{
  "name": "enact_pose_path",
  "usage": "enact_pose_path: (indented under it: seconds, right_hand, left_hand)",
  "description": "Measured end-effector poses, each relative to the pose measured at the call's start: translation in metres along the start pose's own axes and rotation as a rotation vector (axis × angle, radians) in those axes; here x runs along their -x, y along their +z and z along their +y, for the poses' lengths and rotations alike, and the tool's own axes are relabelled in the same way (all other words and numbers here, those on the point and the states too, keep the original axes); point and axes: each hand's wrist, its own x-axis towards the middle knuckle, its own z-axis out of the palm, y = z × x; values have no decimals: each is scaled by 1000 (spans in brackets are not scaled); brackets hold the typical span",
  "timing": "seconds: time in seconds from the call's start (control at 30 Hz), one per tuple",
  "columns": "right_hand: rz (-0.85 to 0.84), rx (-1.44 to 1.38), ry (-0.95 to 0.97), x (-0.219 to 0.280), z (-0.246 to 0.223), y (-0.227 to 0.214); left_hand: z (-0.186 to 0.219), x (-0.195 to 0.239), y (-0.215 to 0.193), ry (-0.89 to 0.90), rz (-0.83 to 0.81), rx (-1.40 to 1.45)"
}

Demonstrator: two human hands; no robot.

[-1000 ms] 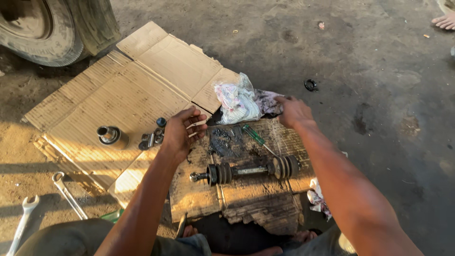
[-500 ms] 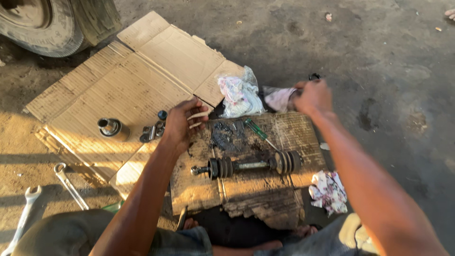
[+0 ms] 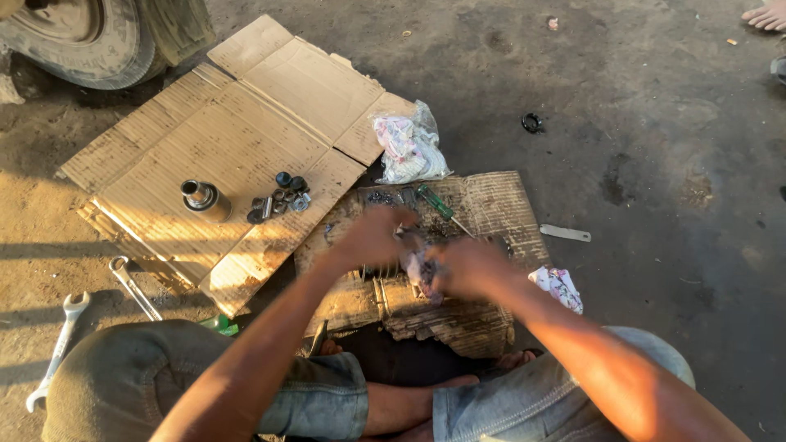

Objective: The person sits on the ground and cleans a mechanical shaft assembly using a cloth and a metal scraper. They wipe the shaft and a cylindrical housing, then use the scraper to remove grime from the housing's interior and exterior surfaces.

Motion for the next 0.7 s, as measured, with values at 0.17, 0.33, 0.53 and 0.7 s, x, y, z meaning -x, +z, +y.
enact_pose_path:
  seconds: [0.17,0.33,0.53,0.7]
  right_hand:
    - [6,-229,451,-13,48,-61]
    - [-76,-251,588,-12,97,-50]
    - [-95,-290,676,-24,132,-41]
    - [-83,-302,625,-23,133,-46]
  left_hand:
    - [36,-5,75,-152,-187,-643]
    - [45,-42,108,-412,-539,-816]
    - [33,-35,114,-398,-475,-824]
    - [40,-38,92,-485,-528,-701]
